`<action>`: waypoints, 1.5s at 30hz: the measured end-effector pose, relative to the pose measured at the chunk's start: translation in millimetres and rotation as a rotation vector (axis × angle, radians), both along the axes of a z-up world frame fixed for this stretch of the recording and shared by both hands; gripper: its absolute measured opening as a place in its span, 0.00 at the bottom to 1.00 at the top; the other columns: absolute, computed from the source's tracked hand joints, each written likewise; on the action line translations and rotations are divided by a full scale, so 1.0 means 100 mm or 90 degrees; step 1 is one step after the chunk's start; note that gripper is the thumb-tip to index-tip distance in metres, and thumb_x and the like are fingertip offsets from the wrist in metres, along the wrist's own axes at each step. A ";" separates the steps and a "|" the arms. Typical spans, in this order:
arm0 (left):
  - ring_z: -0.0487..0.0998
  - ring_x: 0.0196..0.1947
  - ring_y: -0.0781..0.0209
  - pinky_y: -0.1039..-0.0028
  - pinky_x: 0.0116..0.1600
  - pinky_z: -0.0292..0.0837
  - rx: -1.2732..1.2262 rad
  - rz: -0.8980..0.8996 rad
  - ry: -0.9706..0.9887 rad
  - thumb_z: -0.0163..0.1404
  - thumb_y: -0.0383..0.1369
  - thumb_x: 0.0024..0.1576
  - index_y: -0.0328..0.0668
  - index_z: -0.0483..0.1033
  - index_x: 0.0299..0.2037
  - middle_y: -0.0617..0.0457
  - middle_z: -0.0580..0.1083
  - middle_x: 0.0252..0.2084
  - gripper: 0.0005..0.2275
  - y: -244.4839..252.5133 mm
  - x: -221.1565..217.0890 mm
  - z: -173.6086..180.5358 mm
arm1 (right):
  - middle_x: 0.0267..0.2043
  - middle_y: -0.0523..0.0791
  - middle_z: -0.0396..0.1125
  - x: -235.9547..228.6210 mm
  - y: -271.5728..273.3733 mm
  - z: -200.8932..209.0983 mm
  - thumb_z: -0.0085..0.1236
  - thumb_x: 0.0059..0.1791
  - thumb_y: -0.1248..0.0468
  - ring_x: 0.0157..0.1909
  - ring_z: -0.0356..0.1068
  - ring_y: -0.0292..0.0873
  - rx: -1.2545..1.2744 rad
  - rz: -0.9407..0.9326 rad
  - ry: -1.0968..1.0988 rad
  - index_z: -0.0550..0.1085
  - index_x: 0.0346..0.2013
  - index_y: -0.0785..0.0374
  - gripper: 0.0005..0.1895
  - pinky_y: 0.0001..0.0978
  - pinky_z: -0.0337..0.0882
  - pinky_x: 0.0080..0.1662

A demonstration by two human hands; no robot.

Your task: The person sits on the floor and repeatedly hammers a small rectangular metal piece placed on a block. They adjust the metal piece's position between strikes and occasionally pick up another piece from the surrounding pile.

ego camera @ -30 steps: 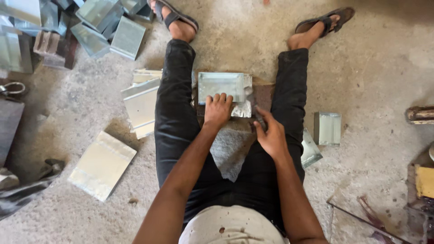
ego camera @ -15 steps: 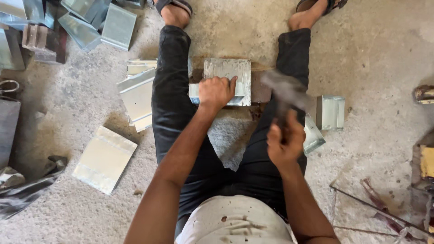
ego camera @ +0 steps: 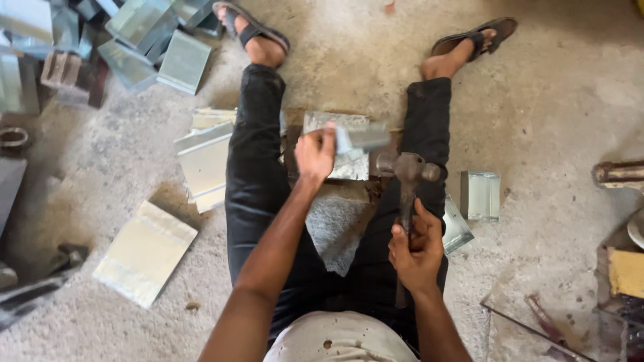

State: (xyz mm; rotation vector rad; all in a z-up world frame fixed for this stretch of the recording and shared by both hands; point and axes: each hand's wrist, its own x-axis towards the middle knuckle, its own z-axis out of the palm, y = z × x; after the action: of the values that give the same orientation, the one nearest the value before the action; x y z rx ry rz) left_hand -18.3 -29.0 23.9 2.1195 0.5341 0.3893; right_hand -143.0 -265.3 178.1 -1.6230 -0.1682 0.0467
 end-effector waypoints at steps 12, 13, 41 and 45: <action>0.70 0.38 0.39 0.53 0.44 0.68 0.298 0.068 -0.478 0.44 0.15 0.59 0.23 0.60 0.67 0.33 0.71 0.44 0.23 -0.27 0.28 -1.60 | 0.45 0.54 0.72 0.43 0.18 0.10 0.57 0.54 0.73 0.31 0.70 0.36 -0.101 0.043 -0.468 0.65 0.65 0.62 0.25 0.24 0.71 0.32; 0.70 0.38 0.39 0.53 0.44 0.68 0.293 0.062 -0.477 0.44 0.15 0.60 0.23 0.60 0.67 0.33 0.71 0.44 0.23 -0.26 0.29 -1.59 | 0.43 0.54 0.71 0.53 0.22 0.10 0.59 0.52 0.73 0.32 0.71 0.40 -0.208 0.046 -0.493 0.67 0.63 0.65 0.24 0.26 0.70 0.34; 0.82 0.31 0.46 0.56 0.33 0.77 0.398 -0.197 0.039 0.50 0.45 0.61 0.45 0.75 0.40 0.48 0.78 0.37 0.13 -0.32 -0.12 -0.34 | 0.46 0.43 0.73 0.47 -0.01 -0.97 0.59 0.49 0.69 0.30 0.62 0.33 -0.329 0.011 0.047 0.64 0.69 0.65 0.33 0.23 0.66 0.34; 0.82 0.30 0.48 0.57 0.34 0.77 0.397 -0.113 -0.023 0.51 0.42 0.63 0.44 0.76 0.45 0.48 0.77 0.35 0.11 -0.07 -0.20 -0.06 | 0.46 0.43 0.73 0.53 -0.09 -1.06 0.57 0.52 0.70 0.37 0.65 0.30 -0.234 -0.007 0.030 0.64 0.70 0.65 0.31 0.21 0.68 0.40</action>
State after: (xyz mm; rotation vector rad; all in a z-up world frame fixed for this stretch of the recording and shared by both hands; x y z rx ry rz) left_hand -38.4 -36.2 17.6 2.7252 0.2083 0.5413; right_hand -90.4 -273.8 72.0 -1.9868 -0.1188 0.1121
